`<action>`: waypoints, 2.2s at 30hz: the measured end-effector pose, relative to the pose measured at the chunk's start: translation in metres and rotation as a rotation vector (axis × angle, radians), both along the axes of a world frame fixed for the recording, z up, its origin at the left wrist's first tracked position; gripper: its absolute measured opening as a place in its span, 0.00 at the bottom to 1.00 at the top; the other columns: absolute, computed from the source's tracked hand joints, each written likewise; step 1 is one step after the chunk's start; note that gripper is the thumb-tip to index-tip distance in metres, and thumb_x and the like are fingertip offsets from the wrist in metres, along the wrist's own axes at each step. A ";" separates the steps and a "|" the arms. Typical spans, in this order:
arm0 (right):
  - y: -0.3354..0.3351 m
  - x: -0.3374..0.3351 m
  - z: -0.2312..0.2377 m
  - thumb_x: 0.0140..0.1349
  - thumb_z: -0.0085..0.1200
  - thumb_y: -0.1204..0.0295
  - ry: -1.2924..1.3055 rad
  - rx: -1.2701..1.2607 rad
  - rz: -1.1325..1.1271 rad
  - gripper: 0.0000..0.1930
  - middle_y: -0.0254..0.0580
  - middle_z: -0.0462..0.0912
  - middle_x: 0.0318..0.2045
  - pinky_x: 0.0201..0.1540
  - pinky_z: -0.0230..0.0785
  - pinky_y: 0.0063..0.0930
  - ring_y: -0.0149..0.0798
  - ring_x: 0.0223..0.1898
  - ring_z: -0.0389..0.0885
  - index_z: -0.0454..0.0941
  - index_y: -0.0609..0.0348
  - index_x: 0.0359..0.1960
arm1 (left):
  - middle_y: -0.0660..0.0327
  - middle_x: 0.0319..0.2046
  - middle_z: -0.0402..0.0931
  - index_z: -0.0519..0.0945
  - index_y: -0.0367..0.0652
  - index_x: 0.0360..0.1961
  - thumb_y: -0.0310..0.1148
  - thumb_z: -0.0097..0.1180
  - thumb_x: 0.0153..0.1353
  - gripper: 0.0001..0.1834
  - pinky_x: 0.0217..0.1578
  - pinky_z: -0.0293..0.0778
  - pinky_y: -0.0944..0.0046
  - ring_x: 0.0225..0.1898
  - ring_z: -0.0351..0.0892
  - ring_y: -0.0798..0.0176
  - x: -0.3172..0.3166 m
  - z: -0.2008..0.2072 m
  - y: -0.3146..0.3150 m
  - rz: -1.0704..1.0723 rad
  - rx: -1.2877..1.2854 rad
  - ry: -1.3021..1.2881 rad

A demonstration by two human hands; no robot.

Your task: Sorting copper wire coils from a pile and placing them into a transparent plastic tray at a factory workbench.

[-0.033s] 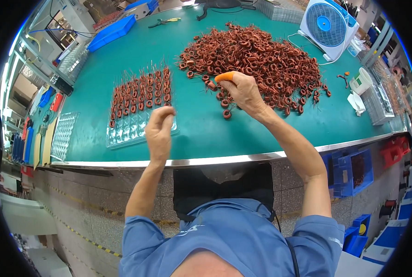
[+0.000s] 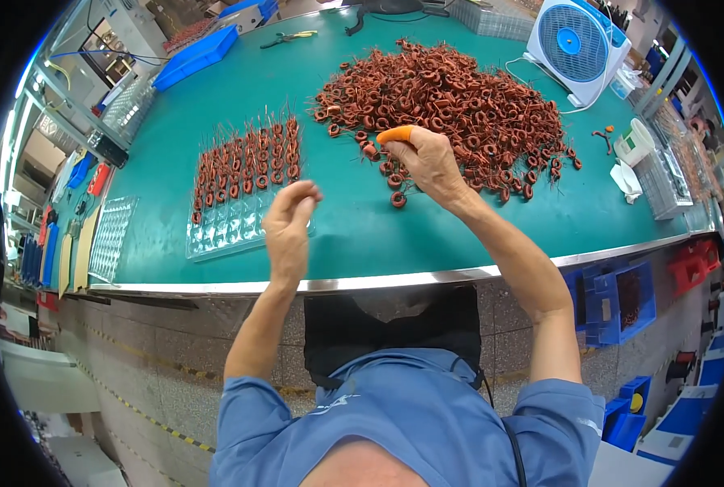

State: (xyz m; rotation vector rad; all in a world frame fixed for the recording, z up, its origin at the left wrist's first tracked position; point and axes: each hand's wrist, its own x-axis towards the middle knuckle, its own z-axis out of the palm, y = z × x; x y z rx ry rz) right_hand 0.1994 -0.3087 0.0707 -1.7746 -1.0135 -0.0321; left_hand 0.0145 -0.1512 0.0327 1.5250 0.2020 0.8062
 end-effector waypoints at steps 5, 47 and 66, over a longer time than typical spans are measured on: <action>-0.014 -0.029 0.006 0.65 0.55 0.74 0.260 0.091 0.082 0.11 0.35 0.84 0.31 0.34 0.75 0.18 0.22 0.31 0.79 0.81 0.61 0.47 | 0.51 0.44 0.76 0.63 0.35 0.61 0.38 0.41 0.74 0.22 0.48 0.76 0.61 0.42 0.81 0.60 0.042 0.006 -0.045 -0.271 -0.338 -0.013; -0.033 -0.099 -0.006 0.69 0.52 0.67 0.283 0.308 0.034 0.14 0.38 0.80 0.41 0.51 0.69 0.22 0.29 0.44 0.78 0.77 0.64 0.48 | 0.67 0.21 0.61 0.69 0.39 0.46 0.32 0.44 0.73 0.08 0.20 0.64 0.71 0.19 0.62 0.72 0.002 0.032 -0.070 -0.265 -0.260 -0.095; -0.034 -0.105 0.011 0.70 0.50 0.65 -0.048 0.238 -0.043 0.16 0.36 0.80 0.21 0.20 0.67 0.21 0.25 0.19 0.75 0.82 0.65 0.32 | 0.61 0.28 0.72 0.66 0.36 0.54 0.27 0.46 0.69 0.14 0.27 0.68 0.68 0.26 0.71 0.71 -0.006 0.041 -0.062 -0.197 0.243 0.130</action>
